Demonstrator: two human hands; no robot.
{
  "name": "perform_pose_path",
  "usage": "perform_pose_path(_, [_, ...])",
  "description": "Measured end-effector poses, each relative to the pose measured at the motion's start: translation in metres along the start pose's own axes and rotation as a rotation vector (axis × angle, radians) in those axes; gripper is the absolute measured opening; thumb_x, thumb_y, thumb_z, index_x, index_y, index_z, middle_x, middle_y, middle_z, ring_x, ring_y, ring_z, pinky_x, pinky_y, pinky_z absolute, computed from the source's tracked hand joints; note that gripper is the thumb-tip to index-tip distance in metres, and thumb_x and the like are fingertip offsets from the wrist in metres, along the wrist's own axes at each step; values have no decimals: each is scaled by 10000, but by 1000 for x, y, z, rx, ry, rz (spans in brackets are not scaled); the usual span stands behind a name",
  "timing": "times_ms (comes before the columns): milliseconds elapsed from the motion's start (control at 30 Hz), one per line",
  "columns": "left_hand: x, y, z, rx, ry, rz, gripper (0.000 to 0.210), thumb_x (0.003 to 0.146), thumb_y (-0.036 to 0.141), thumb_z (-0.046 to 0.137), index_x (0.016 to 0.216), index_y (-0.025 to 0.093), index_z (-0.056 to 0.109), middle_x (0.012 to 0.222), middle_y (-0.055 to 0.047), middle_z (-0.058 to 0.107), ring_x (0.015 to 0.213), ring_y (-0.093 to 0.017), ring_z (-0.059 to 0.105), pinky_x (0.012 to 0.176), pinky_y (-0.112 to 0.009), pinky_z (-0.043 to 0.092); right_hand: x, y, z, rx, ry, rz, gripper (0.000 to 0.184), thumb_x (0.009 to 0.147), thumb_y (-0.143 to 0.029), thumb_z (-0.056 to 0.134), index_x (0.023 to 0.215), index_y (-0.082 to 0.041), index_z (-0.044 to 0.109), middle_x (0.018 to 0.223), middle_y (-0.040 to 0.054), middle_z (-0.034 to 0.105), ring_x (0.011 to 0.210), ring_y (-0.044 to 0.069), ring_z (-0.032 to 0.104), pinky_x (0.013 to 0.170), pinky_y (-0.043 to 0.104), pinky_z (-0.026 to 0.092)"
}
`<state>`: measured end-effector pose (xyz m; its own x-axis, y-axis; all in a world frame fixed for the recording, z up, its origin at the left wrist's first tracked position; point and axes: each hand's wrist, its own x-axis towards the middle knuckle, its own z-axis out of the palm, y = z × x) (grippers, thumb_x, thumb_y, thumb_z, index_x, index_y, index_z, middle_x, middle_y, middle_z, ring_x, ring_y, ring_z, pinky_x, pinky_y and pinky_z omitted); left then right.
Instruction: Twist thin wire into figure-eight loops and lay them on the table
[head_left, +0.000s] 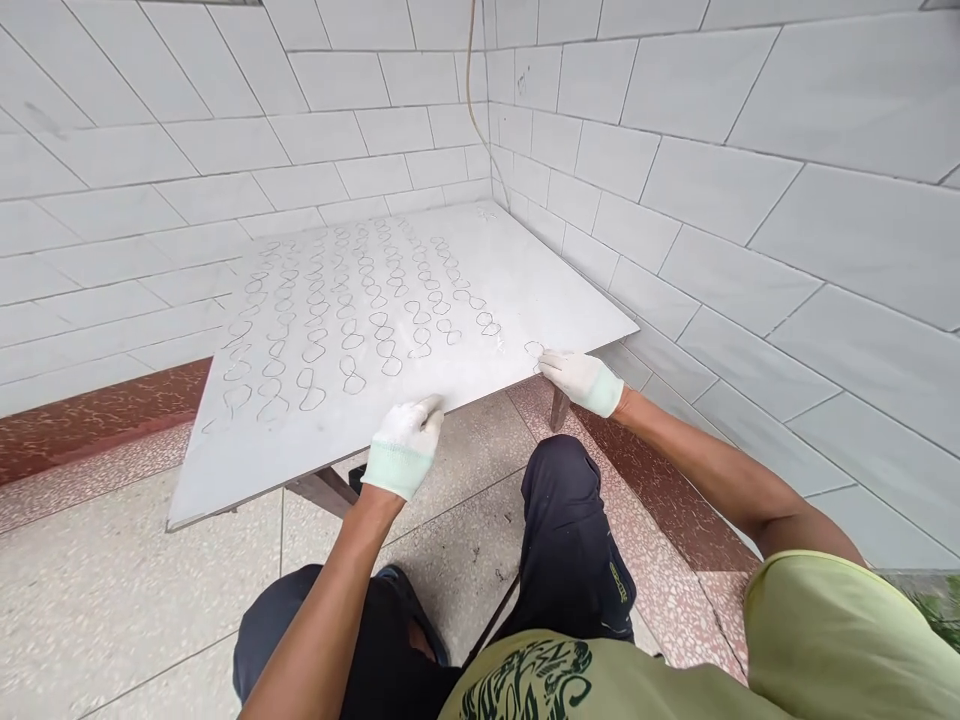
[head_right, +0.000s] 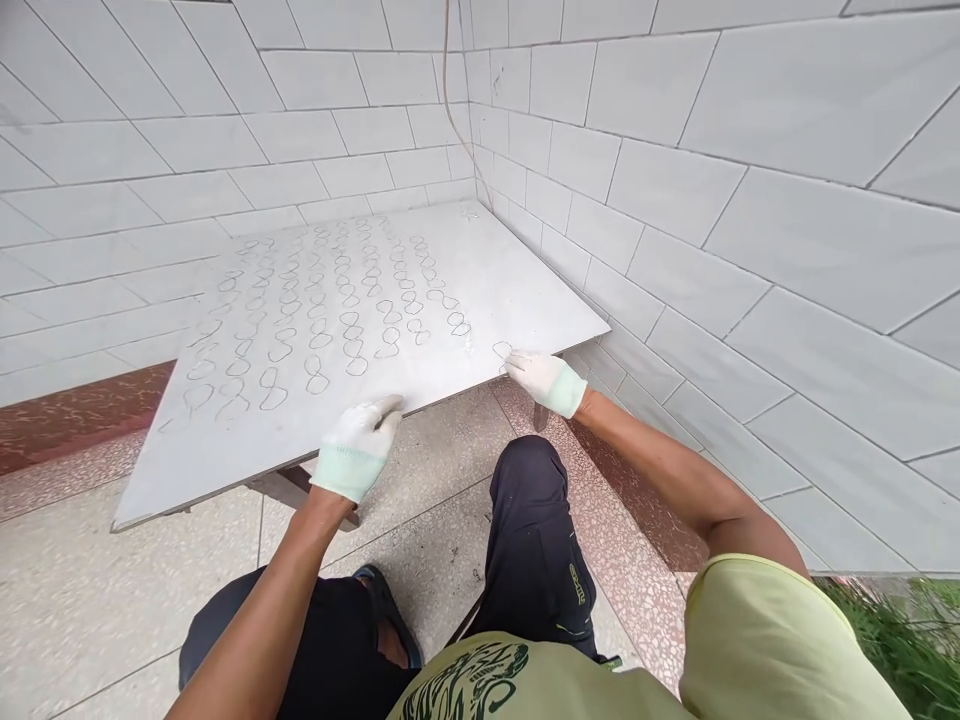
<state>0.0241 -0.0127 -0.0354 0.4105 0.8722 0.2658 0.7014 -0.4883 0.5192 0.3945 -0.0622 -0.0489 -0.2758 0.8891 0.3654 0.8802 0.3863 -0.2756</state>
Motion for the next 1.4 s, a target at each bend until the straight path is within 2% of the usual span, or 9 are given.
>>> perform_pose_path(167, [-13,21,-10,-220,145,-138,448,1034,468,582,1305,221,841,1417,-127,836,1425,-349,733,1323,-526,501,6,-39,-16,151,159,259,413,1180,-275,468,1297,-152,844,1403,167,833,1381,287,778,1298,483,563])
perform_pose_path(233, [-14,36,-17,-355,147,-180,515,1055,500,595,1433,200,775,1460,-129,817,1444,-327,725,1323,-509,507,18,-65,-20,264,195,337,501,1212,-431,423,1322,-167,835,1291,123,875,1254,249,837,1166,419,663])
perform_pose_path(333, [-11,53,-26,-506,75,-154,637,1023,511,634,1538,138,681,1489,-176,794,1445,-339,722,1304,-531,524,43,-107,-24,743,278,524,360,1104,-486,672,1058,-193,876,1092,82,901,1061,242,877,1035,384,711])
perform_pose_path(533, [-8,55,-40,-616,32,-263,656,884,489,798,1445,153,747,1455,-177,810,1333,-352,778,1220,-522,584,85,-160,-14,984,214,528,266,1035,-414,790,871,-208,830,944,49,878,894,193,858,865,309,707])
perform_pose_path(700, [-5,37,-58,-742,3,-384,375,887,501,795,1040,160,827,1031,-134,878,955,-289,834,960,-458,683,114,-177,5,1057,127,467,303,998,-492,839,921,-199,833,966,47,875,779,159,819,735,272,674])
perform_pose_path(900, [10,10,-68,-774,1,-347,194,829,362,815,820,175,766,771,-83,802,734,-212,760,801,-373,662,141,-196,14,1088,37,411,139,1033,-321,777,998,-201,838,961,27,863,814,147,794,800,275,665])
perform_pose_path(1200, [11,8,-50,-694,170,-359,282,950,447,713,877,181,777,908,-114,854,914,-248,813,900,-385,673,148,-192,33,1159,26,408,186,1014,-372,772,910,-227,822,1016,22,861,1012,176,796,983,300,645])
perform_pose_path(1300, [6,2,-50,-649,123,-394,372,963,505,724,1021,152,827,1050,-140,877,1033,-287,826,1004,-429,666,147,-186,38,1126,50,423,216,1027,-351,727,872,-219,802,968,27,844,940,170,778,916,296,637])
perform_pose_path(1400, [1,-9,-58,-548,242,-413,476,995,509,723,1308,161,814,1256,-136,868,1210,-305,810,1155,-466,618,146,-183,40,1054,-28,349,279,1033,-367,715,803,-217,766,898,20,817,880,167,752,864,295,620])
